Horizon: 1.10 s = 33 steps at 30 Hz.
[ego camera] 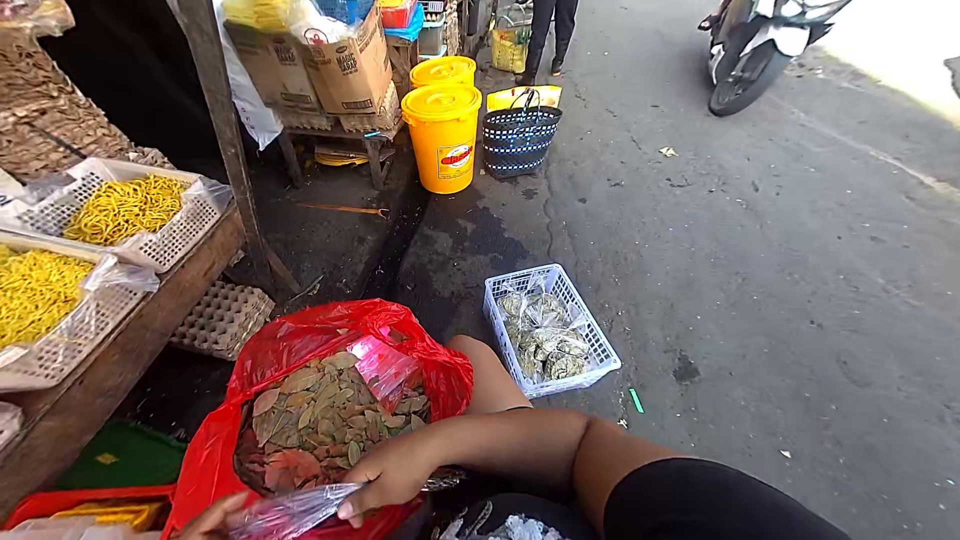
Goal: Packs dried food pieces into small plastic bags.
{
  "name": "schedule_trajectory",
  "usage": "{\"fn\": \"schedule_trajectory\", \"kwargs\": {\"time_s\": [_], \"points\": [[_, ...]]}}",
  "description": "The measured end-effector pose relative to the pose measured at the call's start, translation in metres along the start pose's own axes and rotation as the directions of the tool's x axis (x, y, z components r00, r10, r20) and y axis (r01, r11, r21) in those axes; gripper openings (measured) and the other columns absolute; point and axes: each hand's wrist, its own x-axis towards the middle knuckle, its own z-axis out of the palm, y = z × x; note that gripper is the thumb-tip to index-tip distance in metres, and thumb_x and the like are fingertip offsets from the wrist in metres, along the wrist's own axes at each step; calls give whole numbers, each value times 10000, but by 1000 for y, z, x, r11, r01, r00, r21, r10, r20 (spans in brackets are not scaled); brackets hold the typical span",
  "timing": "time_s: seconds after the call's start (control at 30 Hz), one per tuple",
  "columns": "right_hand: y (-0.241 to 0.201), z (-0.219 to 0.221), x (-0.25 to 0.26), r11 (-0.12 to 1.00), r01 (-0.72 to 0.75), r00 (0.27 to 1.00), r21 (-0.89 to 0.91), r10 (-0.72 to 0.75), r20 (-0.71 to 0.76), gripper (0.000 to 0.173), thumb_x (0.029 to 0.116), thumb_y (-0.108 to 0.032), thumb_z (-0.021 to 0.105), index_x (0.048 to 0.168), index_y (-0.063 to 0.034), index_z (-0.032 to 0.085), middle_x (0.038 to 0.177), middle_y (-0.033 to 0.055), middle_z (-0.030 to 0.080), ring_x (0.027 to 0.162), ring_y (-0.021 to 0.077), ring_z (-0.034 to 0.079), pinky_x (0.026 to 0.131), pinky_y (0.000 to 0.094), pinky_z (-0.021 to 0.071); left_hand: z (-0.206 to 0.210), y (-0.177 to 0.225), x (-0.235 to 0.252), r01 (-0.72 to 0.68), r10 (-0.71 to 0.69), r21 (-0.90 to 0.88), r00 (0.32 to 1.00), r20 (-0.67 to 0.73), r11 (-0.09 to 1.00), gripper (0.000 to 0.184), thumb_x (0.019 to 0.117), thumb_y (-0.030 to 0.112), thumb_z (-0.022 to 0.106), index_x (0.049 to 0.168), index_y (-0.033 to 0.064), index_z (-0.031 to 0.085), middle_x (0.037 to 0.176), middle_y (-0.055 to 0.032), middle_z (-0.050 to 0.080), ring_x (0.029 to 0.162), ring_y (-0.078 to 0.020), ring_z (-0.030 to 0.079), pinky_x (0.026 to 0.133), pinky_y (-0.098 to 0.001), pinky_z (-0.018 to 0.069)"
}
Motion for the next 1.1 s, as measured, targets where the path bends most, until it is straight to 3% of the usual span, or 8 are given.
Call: {"fn": "schedule_trajectory", "kwargs": {"time_s": [0.13, 0.3, 0.4, 0.53, 0.63, 0.73, 0.93, 1.1], "points": [[-4, 10, 1, 1000, -16, 999, 14, 15, 50, 374, 1113, -192, 432, 1141, 121, 635, 992, 240, 666, 891, 272, 626, 837, 476, 491, 21, 18, -5, -80, 33, 299, 987, 158, 951, 420, 994, 264, 650, 782, -97, 677, 728, -151, 680, 745, -71, 647, 737, -204, 529], [-18, 1, -8, 991, 112, 993, -74, -115, -39, 337, 1107, -153, 442, 1208, 96, 644, 1098, 241, 696, 1031, 303, 671, 943, 487, 502, 9, 20, 12, 52, -3, 397, 992, -125, 916, 501, 1010, 192, 608, 570, 0, 465, 535, 32, 462, 538, 70, 454, 538, -122, 380], [-10, -2, -5, 977, 44, 999, -207, -46, -7, 361, 1119, -183, 420, 1194, 86, 648, 1074, 250, 701, 1031, 356, 681, 936, 558, 499, 15, 27, 18, 32, 72, 599, 986, -149, 800, 410, 964, 173, 642, 619, -20, 529, 567, -49, 487, 550, -53, 467, 543, -215, 386], [7, -10, -1, 981, -48, 999, -190, 42, -34, 350, 1110, -166, 428, 1156, 95, 657, 1071, 260, 693, 1032, 366, 669, 928, 576, 489, 33, 54, 17, -435, 310, 700, 900, 307, 567, 442, 1029, 489, 524, 1114, 72, 645, 1077, -207, 634, 1108, -377, 588, 1015, -476, 413], [-2, -19, -14, 964, 87, 996, -251, -87, 13, 242, 1056, -66, 519, 1101, 98, 692, 967, 249, 698, 934, 333, 673, 849, 504, 499, 55, 36, 13, -573, 214, 527, 778, 591, 627, 798, 1015, 680, 299, 984, 16, 739, 823, -144, 735, 811, -318, 738, 745, -483, 590], [-11, -39, -38, 941, 181, 984, -285, -173, 51, 251, 1071, -98, 511, 1122, 77, 683, 953, 218, 701, 919, 297, 679, 844, 471, 513, 52, 30, 8, -412, 92, 332, 732, 675, 848, 627, 1047, 538, 423, 825, -2, 651, 607, -120, 612, 536, -251, 641, 497, -433, 532], [0, -42, -60, 925, 222, 961, -309, -262, -94, 299, 1090, -120, 464, 1101, 60, 702, 966, 188, 715, 922, 277, 692, 863, 459, 533, 22, 28, 1, 73, -121, 97, 692, 712, 993, 397, 1094, 213, 446, 929, -83, 654, 801, -80, 650, 768, -16, 595, 753, -208, 504], [17, -40, -24, 729, 30, 852, -683, -376, -365, 272, 1033, -287, 606, 1025, -88, 792, 1144, 130, 706, 1195, 360, 605, 991, 559, 475, 27, 24, -9, 370, -195, -293, 851, 488, 881, 283, 1103, 356, 428, 964, 290, 666, 732, 195, 608, 629, 68, 546, 608, -139, 477]]}}
